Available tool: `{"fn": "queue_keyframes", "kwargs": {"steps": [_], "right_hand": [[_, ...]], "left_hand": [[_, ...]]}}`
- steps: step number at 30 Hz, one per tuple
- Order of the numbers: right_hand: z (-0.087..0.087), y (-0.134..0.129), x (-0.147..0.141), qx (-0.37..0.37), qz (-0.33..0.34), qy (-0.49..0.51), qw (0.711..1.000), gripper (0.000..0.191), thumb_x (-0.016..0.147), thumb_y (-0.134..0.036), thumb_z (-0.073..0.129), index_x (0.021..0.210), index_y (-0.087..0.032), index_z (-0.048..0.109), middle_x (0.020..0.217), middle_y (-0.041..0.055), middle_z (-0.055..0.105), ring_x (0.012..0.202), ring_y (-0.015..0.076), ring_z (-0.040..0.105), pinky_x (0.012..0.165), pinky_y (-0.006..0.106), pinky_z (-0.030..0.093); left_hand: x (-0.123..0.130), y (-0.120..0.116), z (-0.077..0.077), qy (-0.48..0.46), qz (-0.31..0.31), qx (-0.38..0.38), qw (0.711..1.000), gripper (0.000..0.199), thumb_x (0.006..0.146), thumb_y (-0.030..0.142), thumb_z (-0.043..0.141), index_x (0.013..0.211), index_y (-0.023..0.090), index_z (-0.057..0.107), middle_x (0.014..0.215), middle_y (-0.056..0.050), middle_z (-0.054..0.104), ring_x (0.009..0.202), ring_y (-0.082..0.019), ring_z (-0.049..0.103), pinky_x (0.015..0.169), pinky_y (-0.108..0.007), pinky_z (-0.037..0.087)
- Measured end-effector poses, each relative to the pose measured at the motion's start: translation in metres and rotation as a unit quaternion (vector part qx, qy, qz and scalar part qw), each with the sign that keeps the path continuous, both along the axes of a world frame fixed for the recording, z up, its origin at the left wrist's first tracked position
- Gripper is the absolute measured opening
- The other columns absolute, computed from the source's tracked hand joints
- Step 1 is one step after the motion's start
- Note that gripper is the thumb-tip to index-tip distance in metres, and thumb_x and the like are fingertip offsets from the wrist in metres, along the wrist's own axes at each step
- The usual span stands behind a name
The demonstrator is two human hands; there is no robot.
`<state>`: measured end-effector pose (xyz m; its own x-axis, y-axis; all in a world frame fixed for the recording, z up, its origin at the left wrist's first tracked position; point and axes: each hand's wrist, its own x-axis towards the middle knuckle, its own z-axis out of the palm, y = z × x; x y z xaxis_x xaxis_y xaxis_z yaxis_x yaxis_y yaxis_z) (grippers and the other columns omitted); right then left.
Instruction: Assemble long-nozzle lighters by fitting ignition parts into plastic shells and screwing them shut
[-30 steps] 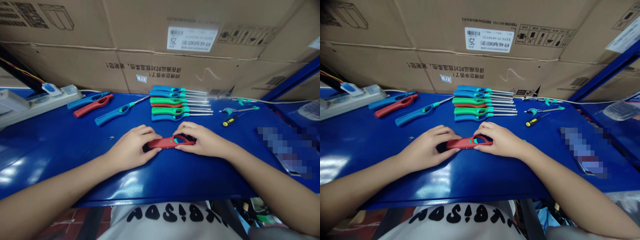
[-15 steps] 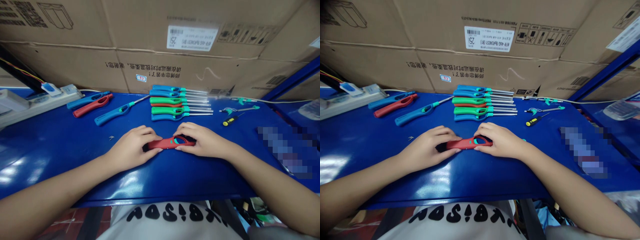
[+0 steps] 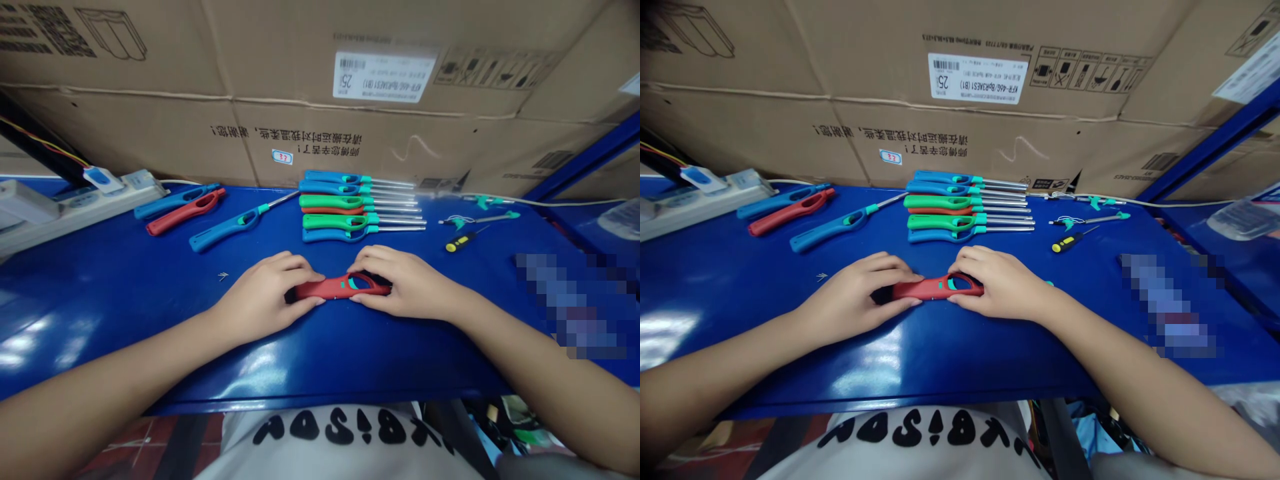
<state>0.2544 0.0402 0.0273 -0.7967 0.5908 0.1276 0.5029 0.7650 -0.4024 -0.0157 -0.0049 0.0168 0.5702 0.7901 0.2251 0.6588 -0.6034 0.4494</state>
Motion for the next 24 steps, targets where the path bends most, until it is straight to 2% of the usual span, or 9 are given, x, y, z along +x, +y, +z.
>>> {"fn": "queue_keyframes", "kwargs": {"steps": [13, 17, 20, 24], "right_hand": [[-0.002, -0.0002, -0.0016, -0.022, -0.002, -0.006, 1.0, 0.029, 0.09, -0.037, 0.068, 0.112, -0.019, 0.065, 0.109, 0.0084, 0.066, 0.099, 0.0221, 0.062, 0.082, 0.033, 0.05], [-0.0021, -0.003, -0.0039, 0.037, 0.001, -0.054, 0.998, 0.029, 0.089, -0.035, 0.069, 0.111, -0.018, 0.067, 0.109, 0.0093, 0.066, 0.095, 0.0237, 0.064, 0.076, 0.033, 0.049], [-0.0026, -0.0033, -0.0041, 0.099, 0.016, -0.083, 0.992, 0.03, 0.088, -0.033, 0.067, 0.114, -0.017, 0.069, 0.113, 0.0107, 0.067, 0.091, 0.0249, 0.065, 0.075, 0.035, 0.048], [-0.0022, -0.0011, -0.001, 0.127, 0.043, -0.08, 0.988, 0.028, 0.098, -0.032, 0.054, 0.114, -0.015, 0.07, 0.109, 0.0096, 0.069, 0.09, 0.0224, 0.066, 0.076, 0.033, 0.048]], "left_hand": [[0.0004, 0.0016, -0.0013, 0.016, 0.003, -0.009, 1.0, 0.022, 0.091, 0.029, 0.069, 0.112, 0.021, 0.071, 0.107, -0.005, 0.069, 0.096, -0.022, 0.061, 0.084, -0.036, 0.051], [0.0021, -0.0007, 0.0017, 0.059, -0.007, 0.015, 0.998, 0.022, 0.089, 0.026, 0.068, 0.11, 0.019, 0.07, 0.104, -0.005, 0.068, 0.096, -0.023, 0.061, 0.084, -0.036, 0.051], [0.002, -0.0014, 0.0005, 0.076, -0.014, 0.033, 0.996, 0.029, 0.088, 0.023, 0.067, 0.116, 0.016, 0.067, 0.105, -0.007, 0.068, 0.099, -0.025, 0.061, 0.086, -0.037, 0.052], [-0.0004, 0.0012, -0.0042, 0.056, -0.024, 0.042, 0.997, 0.027, 0.098, 0.028, 0.057, 0.121, 0.017, 0.066, 0.108, -0.007, 0.068, 0.099, -0.023, 0.063, 0.087, -0.035, 0.052]]}}
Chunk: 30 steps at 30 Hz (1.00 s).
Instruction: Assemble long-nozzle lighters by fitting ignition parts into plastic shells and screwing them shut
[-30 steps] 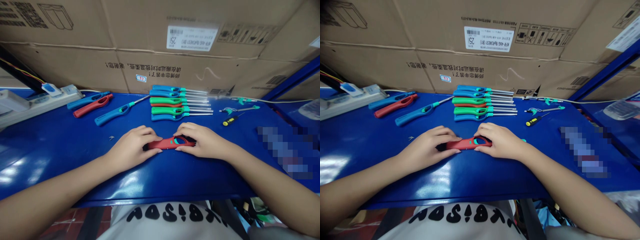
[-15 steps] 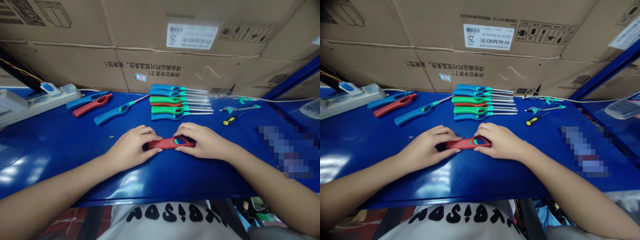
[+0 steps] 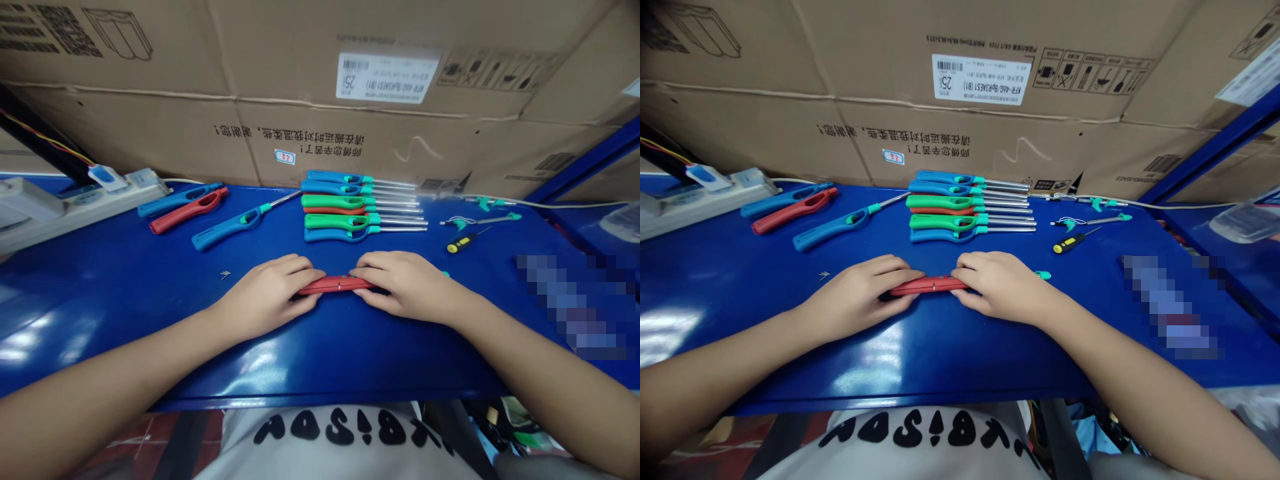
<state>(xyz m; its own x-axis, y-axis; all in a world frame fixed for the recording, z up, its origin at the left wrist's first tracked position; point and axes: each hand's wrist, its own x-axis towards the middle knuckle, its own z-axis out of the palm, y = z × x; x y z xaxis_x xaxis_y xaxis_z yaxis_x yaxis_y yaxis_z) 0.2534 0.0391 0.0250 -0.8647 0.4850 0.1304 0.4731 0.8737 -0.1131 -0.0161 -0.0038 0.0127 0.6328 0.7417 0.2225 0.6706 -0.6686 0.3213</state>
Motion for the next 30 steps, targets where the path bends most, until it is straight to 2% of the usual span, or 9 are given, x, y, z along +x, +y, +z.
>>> {"fn": "queue_keyframes", "kwargs": {"steps": [3, 7, 13, 16, 19, 22, 24, 27, 30], "right_hand": [[0.002, 0.0, 0.002, 0.011, 0.023, 0.003, 1.0, 0.031, 0.103, -0.034, 0.047, 0.105, -0.014, 0.071, 0.097, 0.0083, 0.069, 0.082, 0.0195, 0.064, 0.074, 0.032, 0.046], [0.004, -0.001, 0.002, 0.031, 0.038, 0.0, 0.999, 0.035, 0.104, -0.036, 0.044, 0.1, -0.014, 0.071, 0.087, 0.0066, 0.068, 0.071, 0.017, 0.06, 0.068, 0.031, 0.042], [0.009, 0.008, 0.01, -0.007, -0.02, 0.028, 0.999, 0.03, 0.1, -0.043, 0.053, 0.097, -0.018, 0.071, 0.09, 0.004, 0.071, 0.078, 0.0167, 0.064, 0.067, 0.028, 0.041], [0.01, 0.015, 0.017, -0.019, -0.045, 0.053, 0.997, 0.027, 0.097, -0.043, 0.059, 0.096, -0.019, 0.069, 0.088, 0.0034, 0.072, 0.079, 0.017, 0.066, 0.068, 0.027, 0.041], [0.01, 0.015, 0.02, -0.012, -0.052, 0.06, 0.997, 0.027, 0.098, -0.043, 0.057, 0.093, -0.018, 0.067, 0.086, 0.0035, 0.071, 0.077, 0.0173, 0.065, 0.067, 0.028, 0.04], [0.011, 0.011, 0.016, 0.004, -0.064, 0.037, 0.997, 0.028, 0.101, -0.041, 0.05, 0.092, -0.018, 0.065, 0.083, 0.0041, 0.07, 0.074, 0.0181, 0.063, 0.066, 0.028, 0.038], [0.013, 0.007, 0.012, -0.004, -0.087, 0.017, 0.996, 0.029, 0.103, -0.039, 0.046, 0.092, -0.018, 0.063, 0.084, 0.0044, 0.069, 0.073, 0.0184, 0.063, 0.065, 0.029, 0.036], [0.015, 0.004, 0.007, -0.032, -0.114, -0.011, 0.993, 0.034, 0.104, -0.038, 0.039, 0.085, -0.019, 0.059, 0.082, 0.0046, 0.068, 0.071, 0.0187, 0.061, 0.061, 0.029, 0.034], [0.017, 0.002, 0.006, -0.068, -0.096, 0.011, 0.993, 0.037, 0.106, -0.035, 0.034, 0.085, -0.019, 0.06, 0.084, 0.0057, 0.068, 0.074, 0.0191, 0.061, 0.065, 0.03, 0.039]], "left_hand": [[0.0, 0.001, -0.001, -0.032, -0.012, -0.011, 0.999, 0.028, 0.103, 0.033, 0.051, 0.118, 0.016, 0.067, 0.104, -0.007, 0.068, 0.096, -0.021, 0.063, 0.086, -0.033, 0.051], [0.001, -0.001, 0.002, -0.071, -0.033, -0.047, 0.996, 0.027, 0.103, 0.031, 0.05, 0.116, 0.015, 0.068, 0.099, -0.007, 0.068, 0.093, -0.02, 0.062, 0.084, -0.032, 0.05], [0.0, 0.002, 0.002, -0.095, -0.012, -0.051, 0.994, 0.027, 0.102, 0.034, 0.053, 0.117, 0.016, 0.067, 0.101, -0.006, 0.069, 0.095, -0.019, 0.063, 0.086, -0.031, 0.05], [-0.003, 0.004, 0.002, -0.106, 0.0, -0.052, 0.993, 0.026, 0.102, 0.035, 0.053, 0.113, 0.016, 0.068, 0.102, -0.006, 0.069, 0.094, -0.019, 0.064, 0.086, -0.03, 0.05], [-0.003, 0.004, 0.004, -0.1, 0.012, -0.056, 0.993, 0.025, 0.103, 0.035, 0.051, 0.107, 0.016, 0.067, 0.098, -0.005, 0.068, 0.09, -0.019, 0.064, 0.081, -0.03, 0.051], [-0.001, 0.0, 0.007, -0.075, 0.031, -0.043, 0.996, 0.026, 0.103, 0.036, 0.049, 0.105, 0.016, 0.065, 0.095, -0.005, 0.066, 0.084, -0.019, 0.063, 0.076, -0.03, 0.051], [0.0, -0.002, 0.008, -0.055, 0.037, -0.023, 0.998, 0.029, 0.101, 0.038, 0.053, 0.117, 0.016, 0.062, 0.102, -0.006, 0.066, 0.088, -0.02, 0.064, 0.076, -0.031, 0.052], [0.002, -0.004, 0.007, -0.019, 0.025, 0.023, 0.999, 0.041, 0.099, 0.039, 0.057, 0.133, 0.016, 0.055, 0.111, -0.009, 0.067, 0.094, -0.023, 0.067, 0.08, -0.033, 0.054], [0.002, -0.005, 0.006, -0.001, 0.0, 0.061, 0.998, 0.04, 0.103, 0.041, 0.049, 0.13, 0.014, 0.059, 0.106, -0.01, 0.072, 0.09, -0.024, 0.07, 0.08, -0.036, 0.055]]}}
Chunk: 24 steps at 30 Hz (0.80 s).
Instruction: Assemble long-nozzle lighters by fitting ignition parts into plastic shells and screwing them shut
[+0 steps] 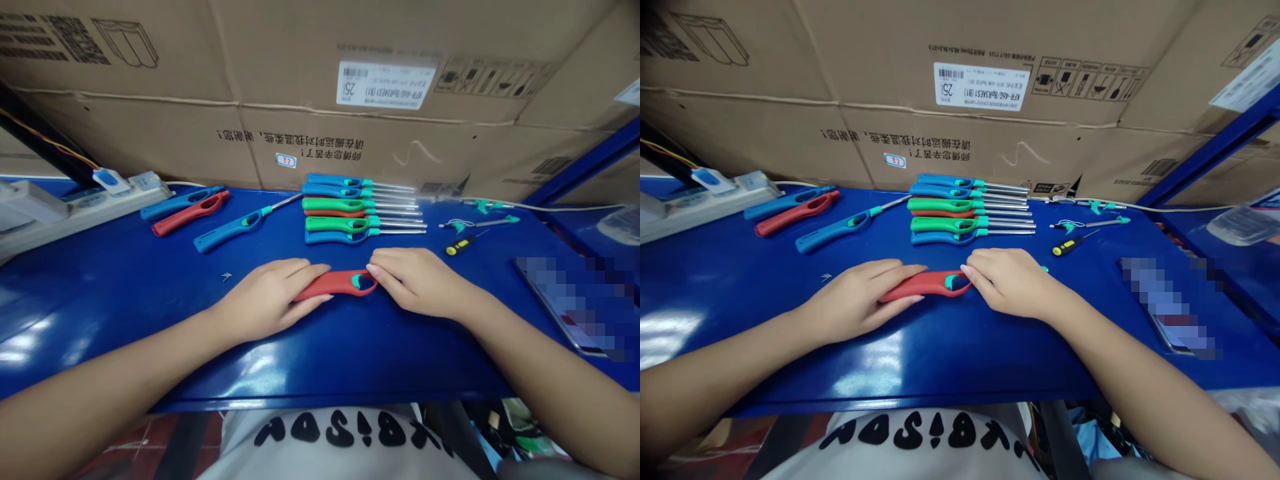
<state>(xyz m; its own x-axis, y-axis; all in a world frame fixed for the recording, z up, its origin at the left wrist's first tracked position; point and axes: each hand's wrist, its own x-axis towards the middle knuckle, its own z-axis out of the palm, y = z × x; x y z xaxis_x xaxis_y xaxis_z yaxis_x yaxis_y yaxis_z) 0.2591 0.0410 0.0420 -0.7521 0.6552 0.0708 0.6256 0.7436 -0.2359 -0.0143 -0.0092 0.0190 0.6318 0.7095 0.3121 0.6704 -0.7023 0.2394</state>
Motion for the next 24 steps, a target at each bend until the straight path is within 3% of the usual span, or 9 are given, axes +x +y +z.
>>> {"fn": "queue_keyframes", "kwargs": {"steps": [5, 11, 18, 21, 24], "right_hand": [[-0.005, -0.004, -0.004, -0.007, 0.125, 0.142, 0.982, 0.024, 0.102, -0.031, 0.051, 0.119, -0.019, 0.061, 0.117, 0.0088, 0.07, 0.107, 0.0198, 0.064, 0.091, 0.033, 0.05], [-0.017, -0.011, -0.01, 0.046, 0.131, 0.215, 0.967, 0.017, 0.099, -0.019, 0.054, 0.11, -0.019, 0.067, 0.107, 0.0067, 0.076, 0.093, 0.0179, 0.07, 0.083, 0.031, 0.054], [-0.015, -0.021, -0.024, 0.081, 0.112, 0.127, 0.982, 0.026, 0.104, -0.029, 0.046, 0.113, -0.018, 0.068, 0.112, 0.0061, 0.076, 0.095, 0.0182, 0.069, 0.082, 0.031, 0.053], [-0.004, -0.017, -0.019, 0.126, 0.092, 0.036, 0.987, 0.034, 0.103, -0.042, 0.048, 0.116, -0.018, 0.068, 0.118, 0.0099, 0.073, 0.101, 0.0249, 0.067, 0.085, 0.039, 0.051], [0.009, -0.001, 0.007, 0.177, 0.02, -0.025, 0.984, 0.046, 0.093, -0.05, 0.063, 0.125, -0.017, 0.065, 0.128, 0.0154, 0.067, 0.116, 0.0356, 0.06, 0.096, 0.051, 0.046]], "left_hand": [[0.0, -0.002, -0.002, -0.014, -0.03, 0.012, 0.999, 0.042, 0.105, 0.045, 0.041, 0.118, 0.015, 0.067, 0.099, -0.01, 0.077, 0.082, -0.025, 0.074, 0.074, -0.034, 0.056], [0.002, -0.004, -0.002, -0.002, -0.018, -0.083, 0.996, 0.039, 0.105, 0.046, 0.042, 0.12, 0.019, 0.066, 0.106, -0.007, 0.077, 0.088, -0.024, 0.074, 0.077, -0.034, 0.055], [0.011, -0.011, -0.001, -0.021, 0.008, -0.133, 0.991, 0.029, 0.105, 0.037, 0.045, 0.124, 0.023, 0.061, 0.107, -0.005, 0.071, 0.091, -0.02, 0.07, 0.077, -0.03, 0.053], [0.01, -0.01, 0.0, -0.005, 0.022, -0.141, 0.99, 0.029, 0.105, 0.037, 0.043, 0.121, 0.021, 0.062, 0.103, -0.006, 0.07, 0.088, -0.022, 0.069, 0.077, -0.032, 0.053], [0.005, -0.004, 0.001, -0.001, 0.045, -0.138, 0.989, 0.03, 0.104, 0.037, 0.043, 0.118, 0.019, 0.062, 0.103, -0.008, 0.069, 0.089, -0.023, 0.068, 0.077, -0.034, 0.053]]}}
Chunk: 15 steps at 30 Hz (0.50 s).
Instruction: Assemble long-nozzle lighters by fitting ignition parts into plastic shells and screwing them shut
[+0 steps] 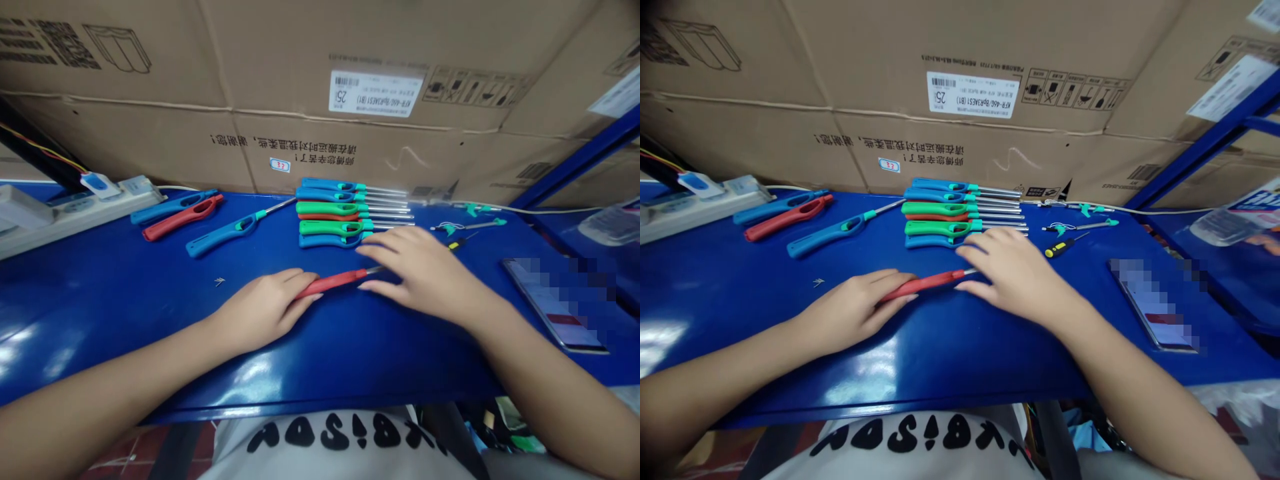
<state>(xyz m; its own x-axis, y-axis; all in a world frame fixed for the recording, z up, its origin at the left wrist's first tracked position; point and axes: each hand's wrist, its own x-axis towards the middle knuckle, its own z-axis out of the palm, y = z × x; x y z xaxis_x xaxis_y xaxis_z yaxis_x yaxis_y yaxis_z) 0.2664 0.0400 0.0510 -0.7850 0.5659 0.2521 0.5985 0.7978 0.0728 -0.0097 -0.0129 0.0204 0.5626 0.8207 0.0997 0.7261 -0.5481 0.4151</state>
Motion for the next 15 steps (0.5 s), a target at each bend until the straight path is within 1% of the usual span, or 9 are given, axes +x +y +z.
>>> {"fn": "queue_keyframes", "kwargs": {"steps": [2, 3, 4, 5, 7, 9, 12, 14, 15], "right_hand": [[0.006, 0.015, 0.024, 0.016, -0.05, -0.014, 0.999, 0.047, 0.088, -0.045, 0.07, 0.125, -0.016, 0.065, 0.123, 0.0176, 0.068, 0.116, 0.0394, 0.06, 0.098, 0.057, 0.044], [0.007, 0.023, 0.035, 0.023, -0.068, -0.015, 0.997, 0.046, 0.086, -0.045, 0.072, 0.122, -0.016, 0.067, 0.119, 0.0187, 0.07, 0.113, 0.0404, 0.061, 0.096, 0.058, 0.044], [0.008, 0.03, 0.045, 0.027, -0.076, -0.016, 0.997, 0.041, 0.086, -0.044, 0.072, 0.116, -0.016, 0.069, 0.114, 0.0193, 0.071, 0.108, 0.0398, 0.063, 0.095, 0.059, 0.044], [0.008, 0.036, 0.053, 0.025, -0.075, -0.016, 0.997, 0.032, 0.089, -0.042, 0.07, 0.109, -0.017, 0.071, 0.108, 0.0185, 0.073, 0.102, 0.0372, 0.065, 0.094, 0.057, 0.045], [0.008, 0.043, 0.061, 0.002, -0.052, -0.012, 0.999, 0.02, 0.094, -0.038, 0.064, 0.098, -0.02, 0.073, 0.096, 0.0148, 0.075, 0.091, 0.0312, 0.068, 0.092, 0.053, 0.046], [0.007, 0.044, 0.057, -0.03, -0.021, 0.0, 0.999, 0.018, 0.097, -0.033, 0.059, 0.096, -0.021, 0.073, 0.094, 0.0119, 0.076, 0.09, 0.028, 0.069, 0.091, 0.049, 0.047], [0.004, 0.032, 0.036, -0.073, 0.034, 0.037, 0.996, 0.02, 0.099, -0.03, 0.056, 0.104, -0.019, 0.072, 0.102, 0.0105, 0.076, 0.097, 0.0259, 0.069, 0.092, 0.045, 0.049], [-0.001, 0.021, 0.019, -0.084, 0.077, 0.048, 0.992, 0.022, 0.1, -0.029, 0.054, 0.107, -0.017, 0.071, 0.103, 0.0104, 0.075, 0.099, 0.0241, 0.068, 0.091, 0.042, 0.049], [-0.004, 0.015, 0.011, -0.075, 0.095, 0.051, 0.991, 0.023, 0.101, -0.027, 0.052, 0.109, -0.016, 0.07, 0.104, 0.0114, 0.075, 0.098, 0.0236, 0.067, 0.09, 0.041, 0.05]], "left_hand": [[-0.004, 0.006, 0.001, -0.007, 0.01, 0.005, 1.0, 0.03, 0.105, 0.038, 0.043, 0.115, 0.018, 0.063, 0.102, -0.008, 0.069, 0.089, -0.023, 0.067, 0.077, -0.034, 0.052], [-0.006, 0.008, 0.001, -0.013, 0.013, 0.008, 1.0, 0.03, 0.105, 0.038, 0.043, 0.115, 0.019, 0.064, 0.101, -0.008, 0.069, 0.09, -0.023, 0.067, 0.077, -0.034, 0.052], [-0.007, 0.011, 0.0, -0.02, 0.015, 0.01, 1.0, 0.03, 0.104, 0.038, 0.043, 0.115, 0.019, 0.064, 0.102, -0.008, 0.069, 0.091, -0.023, 0.067, 0.078, -0.034, 0.051], [-0.008, 0.013, 0.0, -0.028, 0.016, 0.011, 0.999, 0.03, 0.104, 0.038, 0.044, 0.117, 0.019, 0.064, 0.103, -0.007, 0.07, 0.093, -0.023, 0.067, 0.08, -0.034, 0.051], [-0.009, 0.015, -0.001, -0.041, 0.014, 0.01, 0.999, 0.031, 0.104, 0.039, 0.044, 0.119, 0.02, 0.063, 0.107, -0.008, 0.071, 0.096, -0.024, 0.067, 0.082, -0.034, 0.051], [-0.009, 0.016, -0.002, -0.051, 0.009, 0.004, 0.999, 0.032, 0.104, 0.039, 0.045, 0.121, 0.019, 0.063, 0.11, -0.008, 0.071, 0.098, -0.023, 0.067, 0.084, -0.034, 0.05], [-0.007, 0.013, -0.001, -0.065, -0.004, -0.009, 0.998, 0.031, 0.103, 0.04, 0.046, 0.118, 0.019, 0.064, 0.107, -0.007, 0.072, 0.095, -0.022, 0.067, 0.082, -0.032, 0.05], [-0.005, 0.009, 0.001, -0.079, -0.013, -0.019, 0.997, 0.029, 0.103, 0.039, 0.048, 0.112, 0.019, 0.066, 0.1, -0.005, 0.072, 0.088, -0.02, 0.067, 0.079, -0.03, 0.049], [-0.004, 0.007, 0.001, -0.086, -0.013, -0.025, 0.996, 0.028, 0.102, 0.04, 0.049, 0.106, 0.019, 0.067, 0.094, -0.004, 0.071, 0.082, -0.018, 0.065, 0.075, -0.029, 0.048]]}}
